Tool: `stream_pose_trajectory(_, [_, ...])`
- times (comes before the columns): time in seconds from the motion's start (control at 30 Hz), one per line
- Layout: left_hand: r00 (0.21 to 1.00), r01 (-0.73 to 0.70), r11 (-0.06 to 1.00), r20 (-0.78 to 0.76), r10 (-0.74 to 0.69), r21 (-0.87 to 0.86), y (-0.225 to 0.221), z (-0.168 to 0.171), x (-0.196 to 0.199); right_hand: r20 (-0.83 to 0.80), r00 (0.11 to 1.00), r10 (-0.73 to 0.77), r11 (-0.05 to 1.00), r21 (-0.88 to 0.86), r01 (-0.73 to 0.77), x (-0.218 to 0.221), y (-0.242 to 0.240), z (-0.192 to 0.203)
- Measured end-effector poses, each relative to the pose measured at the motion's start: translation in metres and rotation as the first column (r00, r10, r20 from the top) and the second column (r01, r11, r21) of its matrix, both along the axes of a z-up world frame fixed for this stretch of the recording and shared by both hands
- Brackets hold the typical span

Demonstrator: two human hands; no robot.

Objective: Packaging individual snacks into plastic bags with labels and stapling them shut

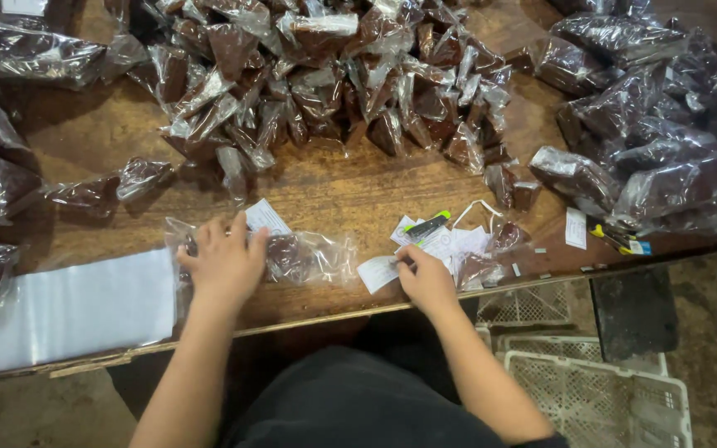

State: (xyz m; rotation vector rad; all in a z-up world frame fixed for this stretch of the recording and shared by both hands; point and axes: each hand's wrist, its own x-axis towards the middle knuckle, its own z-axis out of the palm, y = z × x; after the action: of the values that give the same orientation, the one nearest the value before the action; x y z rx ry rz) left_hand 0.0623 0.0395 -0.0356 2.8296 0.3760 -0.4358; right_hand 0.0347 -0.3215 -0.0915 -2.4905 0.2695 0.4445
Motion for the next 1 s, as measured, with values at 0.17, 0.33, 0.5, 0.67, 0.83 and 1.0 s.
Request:
stream_pose_trajectory(0.17, [0.876, -0.238, 0.950, 0.377, 0.300, -0.204, 0.092, -0.075, -0.024, 0.121, 0.967, -0.223, 0.961, 0.192, 0.197, 0.002, 0.000, -0.002])
stream_pose_trajectory(0.33, [0.881, -0.270, 0.840, 0.231, 0.412, -0.470, 0.109, -0.081, -0.037, 0.171, 0.976, -0.136, 0.974, 0.201, 0.101, -0.003, 0.014, 0.024])
stream_pose_trajectory(0.5, [0.777, -0.211, 0.802, 0.401, 0.484, -0.559, 0.096, -0.081, -0.038, 0.148, 0.963, -0.227, 0.924, 0.346, 0.164, 0.001, -0.004, -0.012])
stream_pose_trajectory(0.67, [0.732, -0.195, 0.561, 0.261, 0.629, -0.805, 0.107, -0.107, -0.036, -0.029, 0.946, -0.323, 0.795, 0.534, 0.288, 0.005, -0.011, -0.033])
stream_pose_trajectory(0.83, [0.618, -0.012, 0.936, 0.733, 0.283, -0.351, 0.093, -0.059, -0.033, -0.009, 0.949, -0.316, 0.818, 0.503, 0.278, 0.004, -0.004, -0.018])
stream_pose_trajectory(1.0, [0.634, 0.029, 0.977, 0.760, 0.144, -0.210, 0.048, -0.002, -0.021, 0.040, 0.949, -0.312, 0.852, 0.454, 0.261, 0.005, -0.007, -0.028])
